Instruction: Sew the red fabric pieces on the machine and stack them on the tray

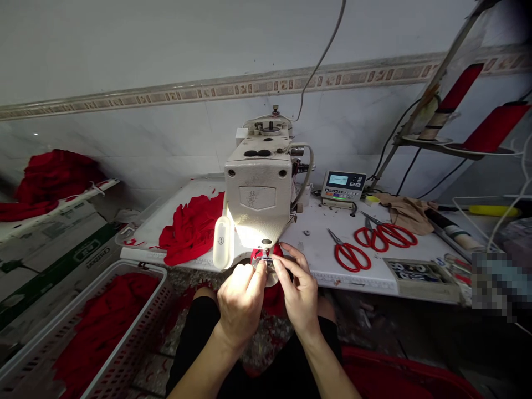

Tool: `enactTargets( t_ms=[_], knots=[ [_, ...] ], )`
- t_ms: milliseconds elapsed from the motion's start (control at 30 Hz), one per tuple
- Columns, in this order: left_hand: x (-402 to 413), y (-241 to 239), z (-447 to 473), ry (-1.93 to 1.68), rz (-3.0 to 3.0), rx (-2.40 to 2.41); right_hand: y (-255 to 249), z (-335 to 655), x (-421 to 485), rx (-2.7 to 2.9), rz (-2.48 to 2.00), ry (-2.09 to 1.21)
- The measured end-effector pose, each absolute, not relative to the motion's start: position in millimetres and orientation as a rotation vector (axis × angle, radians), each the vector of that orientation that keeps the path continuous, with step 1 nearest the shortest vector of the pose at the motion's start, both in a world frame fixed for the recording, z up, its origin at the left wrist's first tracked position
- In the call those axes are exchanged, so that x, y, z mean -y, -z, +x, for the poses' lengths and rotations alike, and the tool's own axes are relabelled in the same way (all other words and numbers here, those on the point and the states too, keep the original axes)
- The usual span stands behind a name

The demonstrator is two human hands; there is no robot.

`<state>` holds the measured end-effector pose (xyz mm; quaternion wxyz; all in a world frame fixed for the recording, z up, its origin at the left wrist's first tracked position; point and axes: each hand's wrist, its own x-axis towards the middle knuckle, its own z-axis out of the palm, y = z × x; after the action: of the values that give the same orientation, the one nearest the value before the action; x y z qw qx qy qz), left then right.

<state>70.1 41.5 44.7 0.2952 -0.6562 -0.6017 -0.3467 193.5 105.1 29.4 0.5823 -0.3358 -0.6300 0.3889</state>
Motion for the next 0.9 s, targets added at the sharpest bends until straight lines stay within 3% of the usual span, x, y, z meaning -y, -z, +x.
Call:
enactTargets(
  t_ms=[267, 733, 900],
  knots=[
    [-35, -42, 73, 0.98, -1.77, 1.574, -41, 187, -109, 1.478, -0.813, -1.099],
    [-35, -47, 70, 0.929, -1.842, 1.613, -33, 188, -109, 1.347, -0.871, -0.961],
    [-39, -48, 70, 0.939, -1.755, 1.663, -19, 192, -107, 1.184, -0.879, -1.098]
  ],
)
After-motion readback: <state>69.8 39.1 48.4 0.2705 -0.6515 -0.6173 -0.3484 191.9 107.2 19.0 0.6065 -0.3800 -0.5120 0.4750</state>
